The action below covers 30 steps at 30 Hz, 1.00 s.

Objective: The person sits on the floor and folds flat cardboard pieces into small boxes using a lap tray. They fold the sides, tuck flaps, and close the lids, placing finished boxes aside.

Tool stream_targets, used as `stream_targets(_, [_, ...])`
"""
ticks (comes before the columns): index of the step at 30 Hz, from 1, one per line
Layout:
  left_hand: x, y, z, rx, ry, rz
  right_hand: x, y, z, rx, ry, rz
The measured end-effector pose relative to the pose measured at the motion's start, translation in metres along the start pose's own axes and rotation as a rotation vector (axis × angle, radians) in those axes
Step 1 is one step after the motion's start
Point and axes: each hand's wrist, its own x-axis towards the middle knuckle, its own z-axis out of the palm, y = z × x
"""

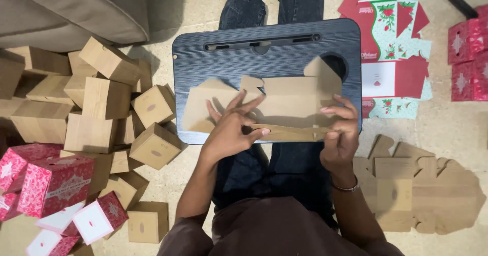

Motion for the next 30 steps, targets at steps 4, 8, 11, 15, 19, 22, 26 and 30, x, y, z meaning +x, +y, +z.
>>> stream_targets(4, [0.0,0.016,-0.012,0.299,0.039,0.044,0.003,0.004,0.007,0.068,0.096,0.03])
stream_targets(8, [0.009,0.014,-0.005,0.227,0.026,0.298,-0.003,-0.005,0.022,0.052,0.097,0.046])
stream_targets(11, [0.016,-0.021,0.017,-0.044,-0.077,0.317,-0.006,-0.01,0.029,0.03,0.067,0.046])
stream_targets(15, [0.016,-0.028,0.021,-0.129,-0.095,0.315,-0.003,-0.015,0.031,-0.004,0.109,0.041])
stream_targets(19, [0.016,-0.02,0.021,-0.117,-0.084,0.36,-0.006,-0.019,0.034,-0.028,0.028,0.065])
stream_targets(22, [0.016,-0.022,0.024,-0.118,-0.072,0.4,-0.003,-0.023,0.034,-0.072,-0.097,0.084])
stream_targets(26, [0.014,-0.022,0.023,-0.059,-0.032,0.435,0.016,-0.03,0.025,-0.141,-0.278,0.057])
stream_targets(30, [0.002,0.002,0.009,0.08,0.115,0.517,0.018,-0.028,0.017,-0.252,-0.353,0.025])
